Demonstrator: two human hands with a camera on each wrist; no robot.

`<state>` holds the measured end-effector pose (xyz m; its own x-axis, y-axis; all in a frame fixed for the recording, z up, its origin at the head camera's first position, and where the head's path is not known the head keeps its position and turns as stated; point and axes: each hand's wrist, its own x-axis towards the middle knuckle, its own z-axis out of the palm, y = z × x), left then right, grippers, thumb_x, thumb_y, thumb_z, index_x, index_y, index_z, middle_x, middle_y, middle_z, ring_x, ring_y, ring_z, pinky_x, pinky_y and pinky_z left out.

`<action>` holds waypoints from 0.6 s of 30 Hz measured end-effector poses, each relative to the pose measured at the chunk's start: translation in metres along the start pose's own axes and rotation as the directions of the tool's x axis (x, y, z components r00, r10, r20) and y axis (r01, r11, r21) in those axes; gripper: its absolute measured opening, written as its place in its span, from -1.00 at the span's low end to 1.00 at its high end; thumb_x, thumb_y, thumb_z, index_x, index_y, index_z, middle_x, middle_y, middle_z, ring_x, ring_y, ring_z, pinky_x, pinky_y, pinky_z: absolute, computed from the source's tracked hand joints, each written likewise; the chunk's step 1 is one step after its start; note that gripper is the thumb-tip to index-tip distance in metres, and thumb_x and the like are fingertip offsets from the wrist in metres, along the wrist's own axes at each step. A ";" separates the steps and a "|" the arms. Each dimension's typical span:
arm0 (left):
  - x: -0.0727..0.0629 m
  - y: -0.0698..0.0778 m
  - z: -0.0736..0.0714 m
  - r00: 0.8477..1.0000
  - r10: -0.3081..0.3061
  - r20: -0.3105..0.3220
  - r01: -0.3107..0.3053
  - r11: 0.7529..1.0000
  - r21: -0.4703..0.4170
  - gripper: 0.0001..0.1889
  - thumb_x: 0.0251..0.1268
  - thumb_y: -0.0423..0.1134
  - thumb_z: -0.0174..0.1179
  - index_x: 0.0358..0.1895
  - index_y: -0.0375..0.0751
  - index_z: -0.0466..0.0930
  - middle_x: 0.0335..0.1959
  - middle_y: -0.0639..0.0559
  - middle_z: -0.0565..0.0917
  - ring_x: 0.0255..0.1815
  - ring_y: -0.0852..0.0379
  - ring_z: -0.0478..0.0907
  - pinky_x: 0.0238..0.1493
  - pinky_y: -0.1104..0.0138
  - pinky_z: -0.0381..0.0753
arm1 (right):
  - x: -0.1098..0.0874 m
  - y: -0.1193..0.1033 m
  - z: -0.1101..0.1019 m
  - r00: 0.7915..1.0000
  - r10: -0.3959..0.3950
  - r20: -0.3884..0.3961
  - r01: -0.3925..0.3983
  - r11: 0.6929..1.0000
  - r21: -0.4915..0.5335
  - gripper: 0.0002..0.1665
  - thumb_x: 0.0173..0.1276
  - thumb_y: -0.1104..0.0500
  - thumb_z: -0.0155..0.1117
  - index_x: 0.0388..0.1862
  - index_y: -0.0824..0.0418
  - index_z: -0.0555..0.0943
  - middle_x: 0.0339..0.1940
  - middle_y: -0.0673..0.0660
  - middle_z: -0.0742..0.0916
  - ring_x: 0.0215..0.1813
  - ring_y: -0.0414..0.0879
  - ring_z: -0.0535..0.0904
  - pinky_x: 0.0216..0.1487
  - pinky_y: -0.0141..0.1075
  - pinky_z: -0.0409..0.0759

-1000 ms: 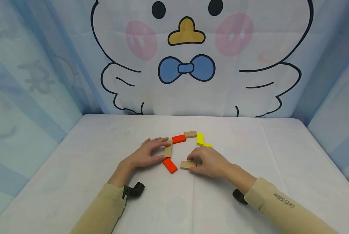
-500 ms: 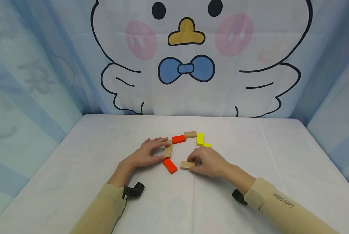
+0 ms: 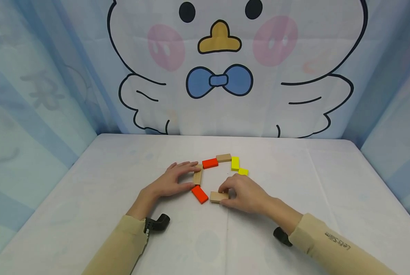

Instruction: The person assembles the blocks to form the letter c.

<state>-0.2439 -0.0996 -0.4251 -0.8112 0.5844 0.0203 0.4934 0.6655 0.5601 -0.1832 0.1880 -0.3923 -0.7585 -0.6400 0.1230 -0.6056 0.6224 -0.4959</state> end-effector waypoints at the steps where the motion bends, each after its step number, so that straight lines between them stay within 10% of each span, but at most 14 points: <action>1: 0.000 0.000 0.000 1.000 0.000 -0.001 0.000 1.000 0.000 -0.44 0.41 0.00 0.23 0.45 0.12 0.44 0.55 0.14 0.28 0.59 0.05 0.04 0.55 -0.03 -0.29 | 0.000 -0.001 0.000 1.000 0.000 0.000 0.000 1.000 -0.001 -0.77 0.26 0.13 0.52 -0.10 0.04 0.76 -0.19 -0.22 0.70 -0.10 -0.18 0.56 0.01 -0.18 0.60; 18: 0.000 0.001 -0.001 1.000 -0.007 0.018 0.007 1.000 -0.011 -0.44 0.42 0.01 0.21 0.45 0.13 0.44 0.56 0.14 0.26 0.60 0.03 0.02 0.55 -0.02 -0.31 | -0.006 -0.009 0.009 0.999 -0.014 0.052 0.016 0.999 -0.040 -0.76 0.26 0.08 0.52 -0.10 0.03 0.76 -0.19 -0.24 0.70 -0.11 -0.24 0.56 -0.01 -0.16 0.59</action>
<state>-0.2440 -0.0998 -0.4239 -0.8089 0.5880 0.0019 0.4842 0.6642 0.5696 -0.1707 0.1820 -0.3960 -0.7361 -0.6714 0.0854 -0.6271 0.6292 -0.4592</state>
